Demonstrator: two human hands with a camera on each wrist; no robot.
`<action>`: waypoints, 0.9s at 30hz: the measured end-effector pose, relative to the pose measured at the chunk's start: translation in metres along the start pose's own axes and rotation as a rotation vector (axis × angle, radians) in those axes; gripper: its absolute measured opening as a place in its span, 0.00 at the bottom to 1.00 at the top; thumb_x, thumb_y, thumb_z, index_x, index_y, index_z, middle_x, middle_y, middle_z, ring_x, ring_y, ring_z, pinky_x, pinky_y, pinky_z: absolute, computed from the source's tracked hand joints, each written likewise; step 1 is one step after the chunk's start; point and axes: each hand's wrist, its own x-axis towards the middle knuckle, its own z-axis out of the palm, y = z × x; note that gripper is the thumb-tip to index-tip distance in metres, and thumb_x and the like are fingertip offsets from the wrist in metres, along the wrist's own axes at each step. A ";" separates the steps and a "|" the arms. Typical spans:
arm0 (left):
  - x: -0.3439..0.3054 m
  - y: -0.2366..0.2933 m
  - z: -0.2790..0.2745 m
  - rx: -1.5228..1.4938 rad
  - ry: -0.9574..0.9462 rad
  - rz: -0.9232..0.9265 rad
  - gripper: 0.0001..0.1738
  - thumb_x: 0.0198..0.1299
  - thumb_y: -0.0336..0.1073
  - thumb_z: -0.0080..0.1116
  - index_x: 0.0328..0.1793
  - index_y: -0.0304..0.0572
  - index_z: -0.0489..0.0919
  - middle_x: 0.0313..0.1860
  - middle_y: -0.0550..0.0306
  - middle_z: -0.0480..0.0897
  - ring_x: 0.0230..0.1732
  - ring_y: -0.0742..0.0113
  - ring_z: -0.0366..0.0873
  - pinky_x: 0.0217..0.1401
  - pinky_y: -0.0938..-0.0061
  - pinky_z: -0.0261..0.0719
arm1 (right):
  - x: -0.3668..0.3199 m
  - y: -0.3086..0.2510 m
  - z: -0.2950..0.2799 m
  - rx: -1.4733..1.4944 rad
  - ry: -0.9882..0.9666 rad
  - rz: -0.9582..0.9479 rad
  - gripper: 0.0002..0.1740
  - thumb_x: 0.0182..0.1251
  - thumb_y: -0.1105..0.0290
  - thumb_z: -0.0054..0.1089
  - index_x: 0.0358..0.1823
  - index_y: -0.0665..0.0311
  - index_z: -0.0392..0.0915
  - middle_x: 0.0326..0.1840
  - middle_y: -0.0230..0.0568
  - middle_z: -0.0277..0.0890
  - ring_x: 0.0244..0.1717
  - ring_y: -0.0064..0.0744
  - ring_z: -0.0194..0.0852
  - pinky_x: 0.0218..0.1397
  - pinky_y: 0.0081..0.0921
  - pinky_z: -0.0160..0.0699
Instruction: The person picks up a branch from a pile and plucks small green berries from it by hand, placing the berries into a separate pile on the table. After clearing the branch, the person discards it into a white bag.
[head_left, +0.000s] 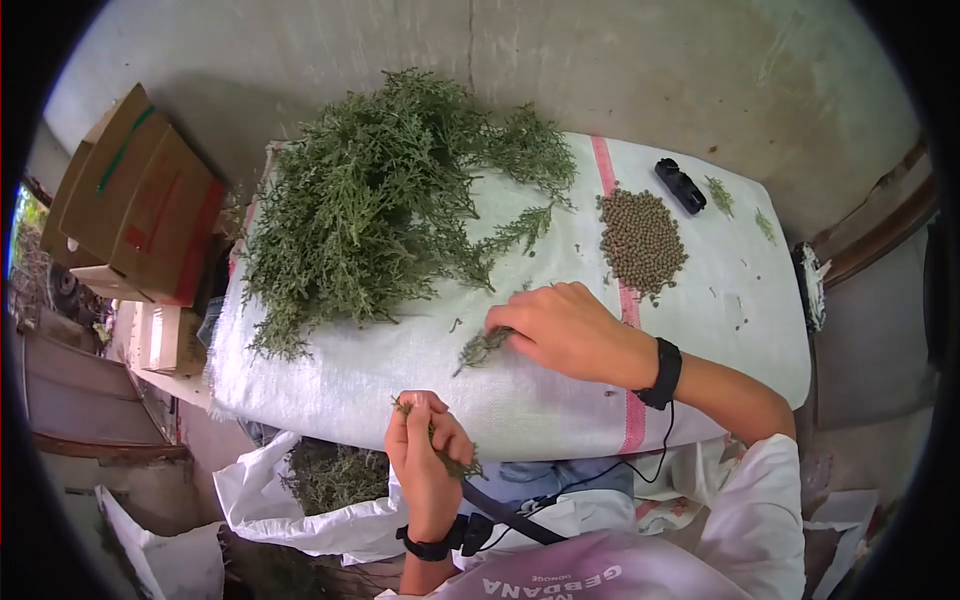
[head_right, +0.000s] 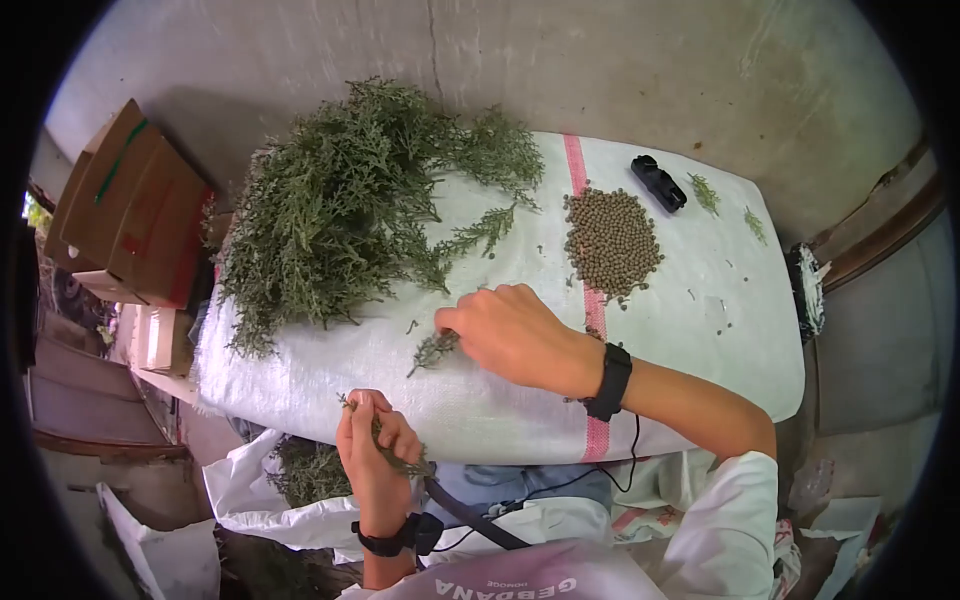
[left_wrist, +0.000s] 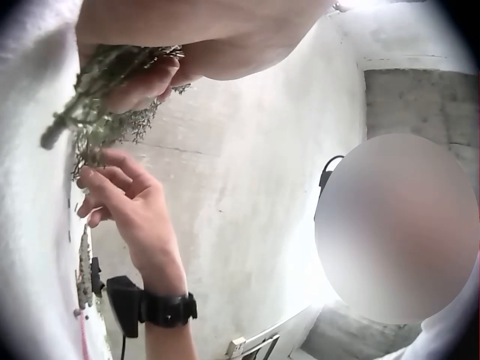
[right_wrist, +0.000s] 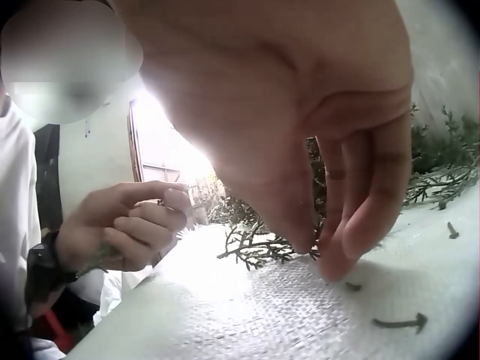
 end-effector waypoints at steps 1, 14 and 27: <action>0.001 0.004 -0.005 -0.034 -0.016 -0.034 0.12 0.79 0.41 0.45 0.45 0.41 0.71 0.23 0.67 0.65 0.22 0.75 0.66 0.31 0.75 0.73 | -0.002 0.000 0.003 -0.001 0.026 -0.025 0.15 0.60 0.66 0.68 0.49 0.57 0.83 0.43 0.41 0.83 0.34 0.50 0.82 0.39 0.38 0.81; 0.006 -0.034 0.038 0.165 -0.031 0.156 0.22 0.67 0.23 0.62 0.64 0.38 0.71 0.49 0.61 0.78 0.43 0.75 0.76 0.42 0.81 0.73 | -0.048 -0.042 0.009 0.543 -0.011 0.037 0.11 0.62 0.71 0.66 0.45 0.66 0.83 0.42 0.42 0.85 0.33 0.36 0.87 0.35 0.29 0.83; 0.021 -0.043 0.048 -0.091 -0.131 0.110 0.14 0.77 0.40 0.51 0.58 0.38 0.75 0.48 0.57 0.81 0.47 0.70 0.80 0.48 0.72 0.79 | -0.010 -0.010 -0.046 0.998 -0.185 0.210 0.16 0.66 0.70 0.68 0.54 0.66 0.81 0.33 0.33 0.85 0.28 0.19 0.82 0.26 0.18 0.77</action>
